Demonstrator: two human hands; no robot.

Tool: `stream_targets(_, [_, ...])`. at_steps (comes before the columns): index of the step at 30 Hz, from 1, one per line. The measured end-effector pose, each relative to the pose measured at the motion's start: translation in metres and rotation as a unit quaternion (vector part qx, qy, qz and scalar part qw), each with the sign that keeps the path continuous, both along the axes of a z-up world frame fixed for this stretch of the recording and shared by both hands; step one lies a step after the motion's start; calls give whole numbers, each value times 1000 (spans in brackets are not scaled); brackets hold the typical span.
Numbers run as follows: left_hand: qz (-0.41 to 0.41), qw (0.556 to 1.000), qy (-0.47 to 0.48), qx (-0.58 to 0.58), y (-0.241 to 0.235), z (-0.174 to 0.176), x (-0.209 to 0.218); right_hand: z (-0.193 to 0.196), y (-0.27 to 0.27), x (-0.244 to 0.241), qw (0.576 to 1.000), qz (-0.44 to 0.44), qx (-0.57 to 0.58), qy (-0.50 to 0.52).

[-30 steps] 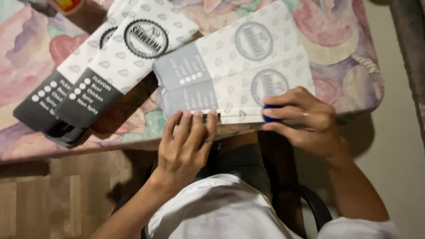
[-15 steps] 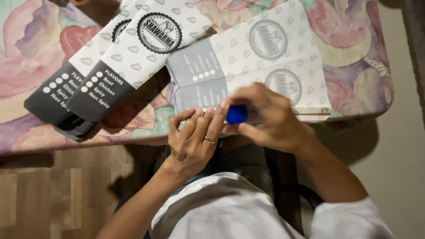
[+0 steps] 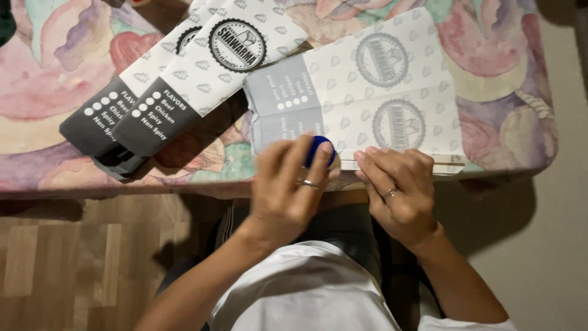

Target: The person folds printed paper wrappers and uses a blue ink stamp to mark them. They repeatedly fold the edges, apply the stamp, and stack the finished wrappers on the table.

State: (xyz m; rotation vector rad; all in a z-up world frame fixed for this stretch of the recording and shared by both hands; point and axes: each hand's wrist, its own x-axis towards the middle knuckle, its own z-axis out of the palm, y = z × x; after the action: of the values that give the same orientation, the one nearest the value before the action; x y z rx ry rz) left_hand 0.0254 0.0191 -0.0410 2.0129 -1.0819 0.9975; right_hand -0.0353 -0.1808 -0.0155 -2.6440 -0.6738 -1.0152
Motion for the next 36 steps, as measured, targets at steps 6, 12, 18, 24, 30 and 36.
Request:
stream_targets(6, [-19, 993, -22, -113, -36, -2, -2, -17, -7, 4, 998, -7, 13, -66])
stream_targets(12, [9, 996, 2, -88, 33, -8, 19, -24, -15, 4, 998, -6, 28, -63])
stream_targets(18, [54, 991, 114, -41, 75, -3, 20, -8, -9, 4, 999, 24, 24, -19])
stream_targets(24, [-68, 996, 61, -23, -6, -23, -4, -9, -12, 1, 1000, 1, -5, -7])
stream_targets(30, [66, 991, 112, -12, 85, -8, 21, -10, -11, 4, 999, 21, 16, -21])
stream_targets(36, [-81, 989, 98, -80, 8, -9, -6, -3, -7, 2, 1000, 10, -2, -12])
